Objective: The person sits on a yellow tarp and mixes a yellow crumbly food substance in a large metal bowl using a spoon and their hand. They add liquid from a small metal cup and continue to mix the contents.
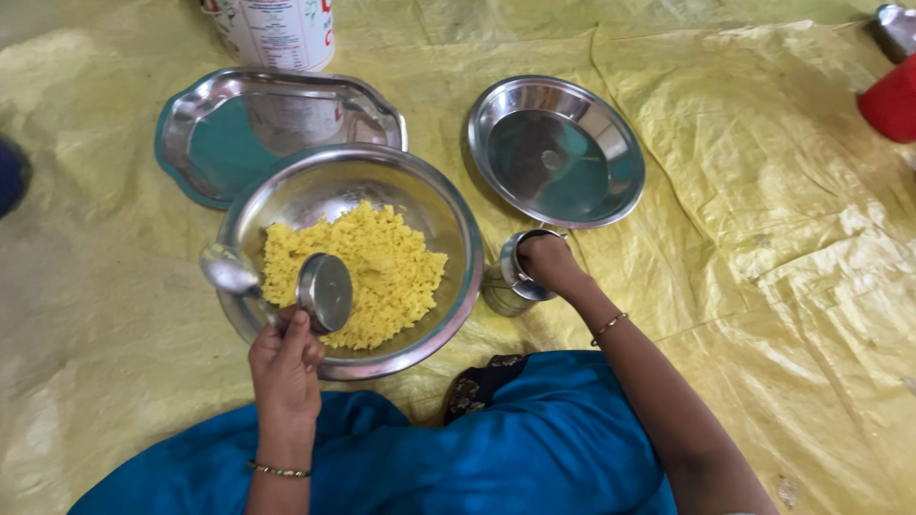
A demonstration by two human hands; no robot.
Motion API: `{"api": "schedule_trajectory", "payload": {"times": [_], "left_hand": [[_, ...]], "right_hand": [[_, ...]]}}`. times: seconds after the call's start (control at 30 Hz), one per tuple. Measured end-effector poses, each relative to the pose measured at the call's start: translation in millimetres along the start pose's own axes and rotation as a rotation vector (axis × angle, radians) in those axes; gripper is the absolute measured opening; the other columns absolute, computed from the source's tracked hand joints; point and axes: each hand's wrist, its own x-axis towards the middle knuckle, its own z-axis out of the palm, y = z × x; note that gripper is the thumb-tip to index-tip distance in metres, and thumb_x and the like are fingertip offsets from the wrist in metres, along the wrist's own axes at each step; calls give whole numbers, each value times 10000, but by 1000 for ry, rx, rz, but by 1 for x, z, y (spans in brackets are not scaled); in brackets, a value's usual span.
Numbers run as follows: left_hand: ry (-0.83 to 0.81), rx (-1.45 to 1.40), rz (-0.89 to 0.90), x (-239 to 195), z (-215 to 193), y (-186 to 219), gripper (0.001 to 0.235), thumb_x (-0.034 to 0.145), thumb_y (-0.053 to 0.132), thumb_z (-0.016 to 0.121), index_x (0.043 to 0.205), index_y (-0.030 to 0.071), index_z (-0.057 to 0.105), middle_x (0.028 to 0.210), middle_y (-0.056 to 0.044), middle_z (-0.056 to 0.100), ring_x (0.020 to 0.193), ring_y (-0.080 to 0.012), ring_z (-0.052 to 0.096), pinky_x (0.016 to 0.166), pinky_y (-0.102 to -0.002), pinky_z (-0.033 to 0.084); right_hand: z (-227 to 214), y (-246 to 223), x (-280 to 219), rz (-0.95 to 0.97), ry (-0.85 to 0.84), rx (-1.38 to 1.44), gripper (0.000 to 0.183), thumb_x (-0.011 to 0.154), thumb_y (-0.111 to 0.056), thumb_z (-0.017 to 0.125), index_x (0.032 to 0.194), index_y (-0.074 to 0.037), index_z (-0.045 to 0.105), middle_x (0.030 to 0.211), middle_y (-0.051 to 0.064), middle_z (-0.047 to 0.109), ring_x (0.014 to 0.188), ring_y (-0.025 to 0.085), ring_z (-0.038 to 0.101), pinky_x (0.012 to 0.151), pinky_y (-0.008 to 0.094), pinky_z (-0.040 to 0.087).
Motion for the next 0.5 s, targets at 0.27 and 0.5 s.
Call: {"api": "schedule_trajectory", "payload": {"times": [0.27,0.5], "left_hand": [[33,33,46,-5,6,0,69,1003,121,668,1029,59,653,745,43,537,547,-36,366,499,-235,294],[56,32,76,-6,5,6,61,1009,114,667,980,84,622,733,48,519,547,-37,356,501,-239,289]], "right_hand": [[-43,-27,-10,232,296,162,189,808,-183,816,934,-44,798,842,177,752,684,316,720,670,394,577],[-120,-48,-42,538,417,405,160,886,-105,768,1006,0,780,733,107,755,654,143,735,609,271,558]]}}
